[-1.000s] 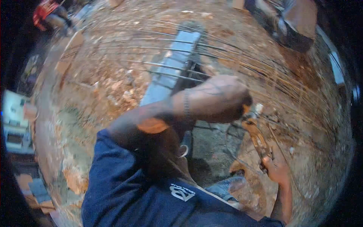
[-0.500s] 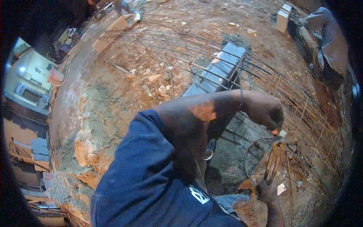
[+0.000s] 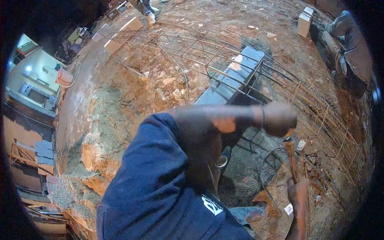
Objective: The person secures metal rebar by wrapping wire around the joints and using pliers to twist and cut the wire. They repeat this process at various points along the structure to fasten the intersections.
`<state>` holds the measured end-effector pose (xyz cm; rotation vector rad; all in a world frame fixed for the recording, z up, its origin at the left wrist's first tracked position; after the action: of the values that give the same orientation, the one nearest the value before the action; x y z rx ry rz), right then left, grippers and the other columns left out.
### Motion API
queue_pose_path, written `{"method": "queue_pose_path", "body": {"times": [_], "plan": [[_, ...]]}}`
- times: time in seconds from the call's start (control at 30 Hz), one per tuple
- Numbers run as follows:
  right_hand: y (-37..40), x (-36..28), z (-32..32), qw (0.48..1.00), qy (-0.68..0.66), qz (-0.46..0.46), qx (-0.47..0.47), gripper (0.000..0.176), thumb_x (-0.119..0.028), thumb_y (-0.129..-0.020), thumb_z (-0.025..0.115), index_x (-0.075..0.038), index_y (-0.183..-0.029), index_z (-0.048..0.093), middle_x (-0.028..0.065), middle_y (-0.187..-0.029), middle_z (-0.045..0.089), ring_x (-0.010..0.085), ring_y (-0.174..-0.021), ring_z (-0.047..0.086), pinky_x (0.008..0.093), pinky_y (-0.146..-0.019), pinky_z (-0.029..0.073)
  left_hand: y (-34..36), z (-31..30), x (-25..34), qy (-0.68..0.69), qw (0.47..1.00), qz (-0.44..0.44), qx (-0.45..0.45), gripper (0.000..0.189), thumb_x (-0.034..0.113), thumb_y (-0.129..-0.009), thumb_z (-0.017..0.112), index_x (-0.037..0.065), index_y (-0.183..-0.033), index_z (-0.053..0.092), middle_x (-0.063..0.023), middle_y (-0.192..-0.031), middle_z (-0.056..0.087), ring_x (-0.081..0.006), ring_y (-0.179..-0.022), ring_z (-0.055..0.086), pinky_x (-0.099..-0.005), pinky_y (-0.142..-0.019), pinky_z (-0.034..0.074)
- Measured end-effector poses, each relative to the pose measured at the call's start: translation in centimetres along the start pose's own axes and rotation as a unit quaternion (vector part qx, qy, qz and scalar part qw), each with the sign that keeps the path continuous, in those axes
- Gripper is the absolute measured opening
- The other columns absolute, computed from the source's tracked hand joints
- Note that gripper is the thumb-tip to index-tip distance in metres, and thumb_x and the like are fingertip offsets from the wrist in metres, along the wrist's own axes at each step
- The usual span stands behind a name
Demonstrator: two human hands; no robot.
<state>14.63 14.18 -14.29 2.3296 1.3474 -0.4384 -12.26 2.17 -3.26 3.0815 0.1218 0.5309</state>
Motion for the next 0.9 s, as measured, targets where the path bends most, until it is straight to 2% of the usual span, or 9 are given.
{"method": "queue_pose_path", "body": {"times": [0.1, 0.2, 0.23, 0.3, 0.43, 0.57, 0.67, 0.77, 0.9], "plan": [[-1.7, -2.1, -2.0, 0.998, 0.007, 0.054, 0.019, 0.025, -0.023, -0.077, 0.067, -0.001, -0.077, 0.055, 0.0124, -0.065, 0.058, 0.0293, -0.054, 0.053, 0.0412, -0.05, 0.039, -0.4, 2.3, 1.0, 0.045, 0.97, 0.055, 0.234, 0.011, 0.018, -0.074, 0.057, 0.011, -0.067, 0.062, -0.0131, -0.068, 0.062, -0.031, -0.063, 0.062, -0.0396, -0.054, 0.049], [0.3, -1.2, -1.9, 0.958, -0.197, 0.19, -0.087, 0.03, -0.023, -0.076, 0.07, -0.001, -0.089, 0.055, 0.0118, -0.069, 0.061, 0.0282, -0.055, 0.055, 0.0384, -0.052, 0.042, -0.9, -1.9, 1.1, 0.018, 0.995, -0.043, 0.087, 0.012, 0.019, -0.077, 0.06, 0.009, -0.073, 0.065, -0.0124, -0.068, 0.062, -0.024, -0.064, 0.062, -0.035, -0.057, 0.049], [1.2, 0.0, -1.3, 0.934, -0.272, 0.178, -0.148, 0.042, -0.024, -0.076, 0.071, 0.0, -0.106, 0.054, 0.0115, -0.077, 0.064, 0.0291, -0.064, 0.06, 0.038, -0.058, 0.046, -1.0, -1.4, -0.4, 0.406, 0.913, 0.02, 0.029, 0.019, 0.025, -0.08, 0.064, 0.006, -0.084, 0.068, -0.0103, -0.076, 0.066, -0.0154, -0.072, 0.061, -0.031, -0.065, 0.048], [1.2, 0.7, 0.5, 0.979, -0.15, -0.135, -0.031, 0.043, -0.027, -0.08, 0.068, -0.001, -0.109, 0.05, 0.0043, -0.061, 0.058, 0.0202, -0.062, 0.059, 0.0357, -0.057, 0.048, 0.2, -2.1, -0.3, 0.5, 0.866, 0.016, -0.005, 0.032, 0.035, -0.082, 0.066, 0.004, -0.093, 0.069, 0.0016, -0.077, 0.062, -0.0075, -0.065, 0.052, -0.0261, -0.056, 0.043], [-1.9, -0.8, -1.3, 0.998, 0.001, 0.003, -0.07, 0.039, -0.029, -0.076, 0.065, 0.0, -0.101, 0.058, 0.0234, -0.08, 0.063, 0.0386, -0.077, 0.061, 0.0428, -0.07, 0.049, 0.4, 0.1, 1.0, 0.005, 0.996, -0.078, -0.043, 0.007, 0.01, -0.073, 0.058, 0.005, -0.068, 0.058, -0.0132, -0.067, 0.06, -0.0313, -0.065, 0.061, -0.0387, -0.057, 0.049], [-1.6, -4.8, -4.5, 0.988, -0.008, 0.122, -0.094, 0.033, -0.026, -0.075, 0.064, -0.001, -0.097, 0.061, 0.0234, -0.085, 0.062, 0.0397, -0.08, 0.059, 0.0427, -0.071, 0.048, 0.2, 0.6, 2.3, -0.091, 0.99, -0.029, 0.1, 0.005, 0.01, -0.073, 0.059, 0.006, -0.074, 0.062, -0.0123, -0.072, 0.062, -0.0276, -0.065, 0.062, -0.0371, -0.06, 0.05], [0.3, -1.9, -2.0, 0.978, -0.139, -0.046, -0.149, 0.036, -0.028, -0.077, 0.065, -0.002, -0.1, 0.061, 0.0218, -0.086, 0.063, 0.0364, -0.08, 0.06, 0.0406, -0.07, 0.047, 0.4, -0.1, -0.1, 0.449, 0.889, -0.056, -0.062, 0.021, 0.011, -0.072, 0.066, 0.003, -0.092, 0.066, -0.0112, -0.078, 0.065, -0.0138, -0.068, 0.061, -0.0294, -0.067, 0.049], [-0.1, -2.4, -1.7, 0.974, -0.17, -0.089, -0.118, 0.035, -0.031, -0.078, 0.064, -0.005, -0.1, 0.062, 0.0203, -0.085, 0.063, 0.0325, -0.077, 0.06, 0.0385, -0.068, 0.047, 0.4, 1.4, -0.3, 0.515, 0.847, -0.092, -0.098, 0.022, 0.011, -0.071, 0.068, 0.002, -0.091, 0.065, -0.0102, -0.082, 0.066, -0.0125, -0.073, 0.061, -0.0277, -0.068, 0.048], [-1.5, -1.0, -2.1, 0.998, -0.01, 0.032, -0.051, 0.034, -0.033, -0.078, 0.064, -0.004, -0.094, 0.062, 0.0209, -0.073, 0.061, 0.0351, -0.068, 0.059, 0.0408, -0.064, 0.048, 0.3, 2.5, 3.3, -0.07, 0.995, -0.024, 0.069, 0.009, 0.01, -0.076, 0.056, 0.007, -0.078, 0.064, -0.0097, -0.071, 0.063, -0.0269, -0.069, 0.065, -0.0383, -0.057, 0.051]]}}
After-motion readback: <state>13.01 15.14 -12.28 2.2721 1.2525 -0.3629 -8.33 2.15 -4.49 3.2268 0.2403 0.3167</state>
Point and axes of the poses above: each hand's wrist, its own y-axis away from the middle knuckle, its own z-axis out of the palm, x = y × z, the point moved 3 cm from there along -y, towards the middle knuckle
